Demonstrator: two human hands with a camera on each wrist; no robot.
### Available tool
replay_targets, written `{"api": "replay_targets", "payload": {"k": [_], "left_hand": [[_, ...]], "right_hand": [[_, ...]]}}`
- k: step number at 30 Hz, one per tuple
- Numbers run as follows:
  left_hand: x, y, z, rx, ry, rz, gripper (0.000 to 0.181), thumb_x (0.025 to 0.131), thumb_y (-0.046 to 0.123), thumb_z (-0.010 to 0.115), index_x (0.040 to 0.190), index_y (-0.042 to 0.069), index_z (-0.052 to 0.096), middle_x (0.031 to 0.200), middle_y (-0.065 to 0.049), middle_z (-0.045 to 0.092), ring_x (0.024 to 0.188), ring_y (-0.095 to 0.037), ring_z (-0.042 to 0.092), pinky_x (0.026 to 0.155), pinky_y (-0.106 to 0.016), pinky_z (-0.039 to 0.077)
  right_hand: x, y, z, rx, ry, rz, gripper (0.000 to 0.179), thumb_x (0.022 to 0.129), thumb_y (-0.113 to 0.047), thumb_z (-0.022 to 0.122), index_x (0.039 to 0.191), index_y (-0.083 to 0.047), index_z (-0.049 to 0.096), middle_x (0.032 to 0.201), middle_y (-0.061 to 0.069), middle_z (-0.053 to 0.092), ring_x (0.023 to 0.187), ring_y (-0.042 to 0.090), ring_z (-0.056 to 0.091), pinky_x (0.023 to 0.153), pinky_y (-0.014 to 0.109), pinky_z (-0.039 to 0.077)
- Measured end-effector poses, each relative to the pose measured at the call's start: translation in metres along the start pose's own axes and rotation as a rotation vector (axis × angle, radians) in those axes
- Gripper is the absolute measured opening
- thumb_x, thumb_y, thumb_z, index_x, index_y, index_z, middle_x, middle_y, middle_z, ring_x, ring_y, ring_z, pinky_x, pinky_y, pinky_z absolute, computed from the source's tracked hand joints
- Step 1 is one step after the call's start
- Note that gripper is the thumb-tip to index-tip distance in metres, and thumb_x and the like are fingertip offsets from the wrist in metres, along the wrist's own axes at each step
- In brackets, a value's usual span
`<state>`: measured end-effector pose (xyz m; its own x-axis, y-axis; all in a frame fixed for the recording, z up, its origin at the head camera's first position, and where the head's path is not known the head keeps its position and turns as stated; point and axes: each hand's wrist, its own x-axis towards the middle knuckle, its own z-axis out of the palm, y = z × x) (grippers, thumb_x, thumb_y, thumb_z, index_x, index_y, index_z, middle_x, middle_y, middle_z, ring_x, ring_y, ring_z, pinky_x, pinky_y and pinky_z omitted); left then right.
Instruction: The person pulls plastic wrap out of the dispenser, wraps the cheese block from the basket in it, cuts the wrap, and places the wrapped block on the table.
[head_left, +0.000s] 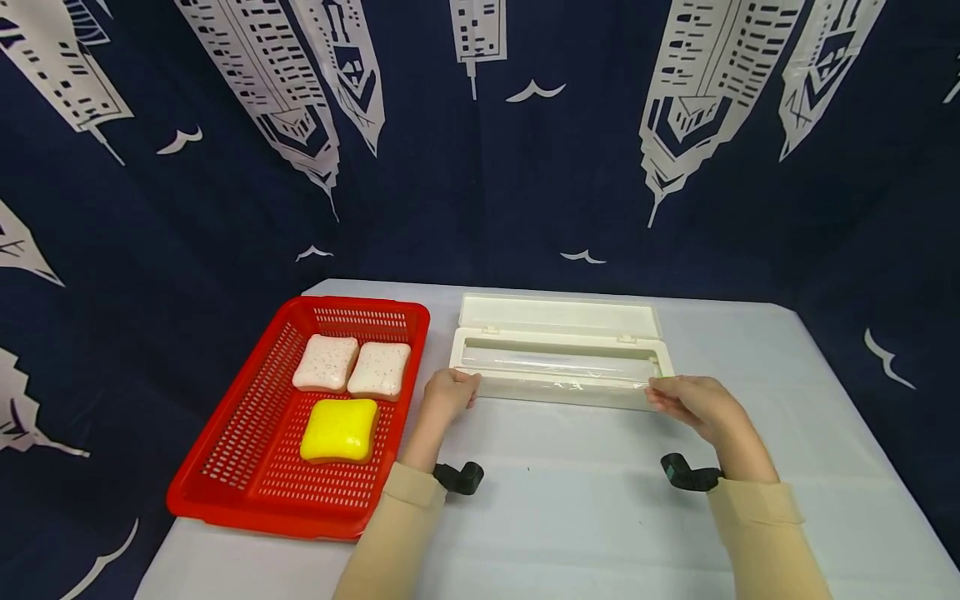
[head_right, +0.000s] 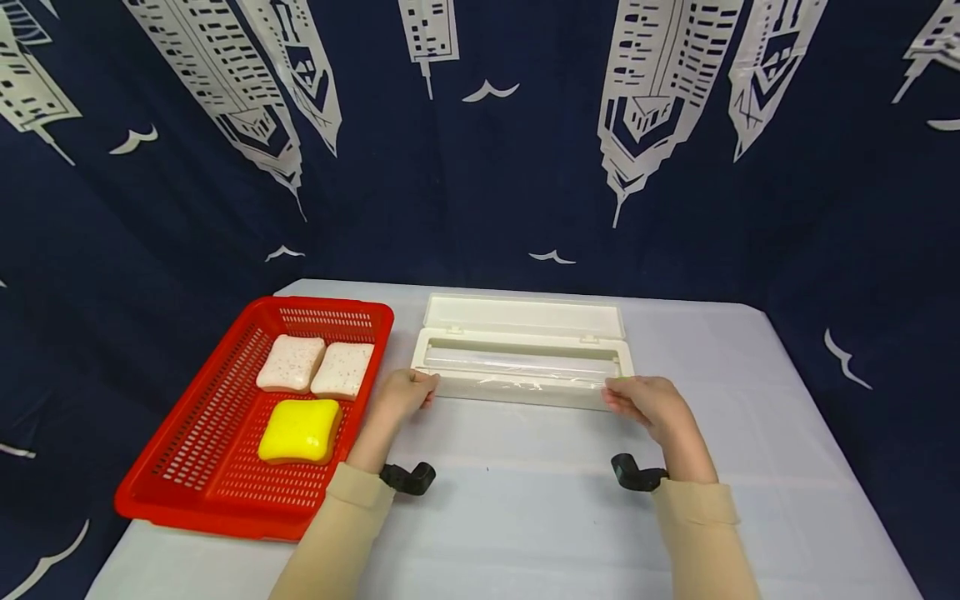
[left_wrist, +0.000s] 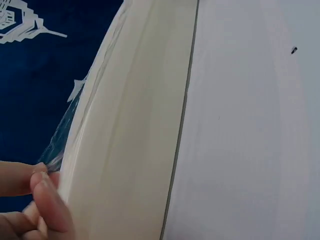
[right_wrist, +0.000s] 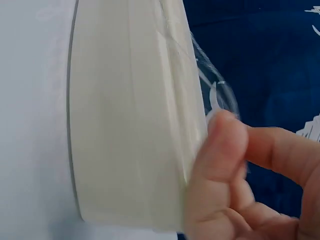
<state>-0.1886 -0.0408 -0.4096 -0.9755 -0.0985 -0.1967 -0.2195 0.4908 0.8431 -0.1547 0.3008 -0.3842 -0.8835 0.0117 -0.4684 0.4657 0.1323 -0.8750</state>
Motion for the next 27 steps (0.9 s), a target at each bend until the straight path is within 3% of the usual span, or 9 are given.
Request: {"api": "replay_targets", "payload": {"k": [5, 8, 15, 22, 27], "left_hand": [[0.002, 0.006, 0.009, -0.021, 0.164, 0.191, 0.016, 0.095, 0.017, 0.062, 0.092, 0.002, 0.066, 0.077, -0.009, 0.069, 0.070, -0.020, 0.061, 0.060, -0.027, 0.046], [0.004, 0.010, 0.014, -0.085, 0.234, 0.265, 0.012, 0.095, 0.014, 0.062, 0.095, 0.002, 0.065, 0.083, -0.010, 0.072, 0.074, -0.021, 0.067, 0.061, -0.025, 0.050], [0.012, 0.024, 0.013, -0.276, 0.319, 0.291, 0.013, 0.096, 0.014, 0.062, 0.095, 0.001, 0.065, 0.083, -0.013, 0.073, 0.074, -0.021, 0.068, 0.062, -0.021, 0.050], [0.021, 0.047, -0.002, -0.361, 0.320, 0.302, 0.014, 0.096, 0.015, 0.063, 0.099, 0.001, 0.065, 0.089, -0.014, 0.074, 0.074, -0.014, 0.067, 0.066, -0.019, 0.052], [0.029, 0.068, -0.012, -0.436, 0.319, 0.360, 0.014, 0.095, 0.010, 0.064, 0.099, -0.003, 0.065, 0.092, -0.020, 0.073, 0.070, -0.007, 0.065, 0.068, -0.017, 0.055]], "right_hand": [[0.001, 0.001, 0.010, 0.266, 0.103, -0.093, 0.019, 0.095, -0.013, 0.063, 0.109, -0.002, 0.055, 0.080, -0.009, 0.071, 0.077, -0.001, 0.069, 0.076, 0.013, 0.055], [0.002, -0.002, 0.016, 0.379, 0.153, -0.150, 0.016, 0.094, -0.012, 0.065, 0.106, -0.004, 0.057, 0.082, -0.008, 0.072, 0.079, -0.001, 0.070, 0.078, 0.013, 0.054], [0.005, -0.016, 0.021, 0.529, 0.261, -0.274, 0.008, 0.093, -0.007, 0.065, 0.100, -0.005, 0.061, 0.087, -0.005, 0.071, 0.081, 0.002, 0.070, 0.079, 0.013, 0.054], [0.005, -0.039, 0.019, 0.588, 0.307, -0.366, 0.008, 0.092, -0.005, 0.066, 0.100, -0.005, 0.062, 0.090, -0.001, 0.071, 0.082, 0.004, 0.071, 0.080, 0.014, 0.054], [0.005, -0.058, 0.015, 0.593, 0.318, -0.417, 0.013, 0.091, -0.006, 0.068, 0.102, -0.003, 0.062, 0.090, -0.001, 0.071, 0.081, 0.005, 0.071, 0.080, 0.015, 0.054]]}}
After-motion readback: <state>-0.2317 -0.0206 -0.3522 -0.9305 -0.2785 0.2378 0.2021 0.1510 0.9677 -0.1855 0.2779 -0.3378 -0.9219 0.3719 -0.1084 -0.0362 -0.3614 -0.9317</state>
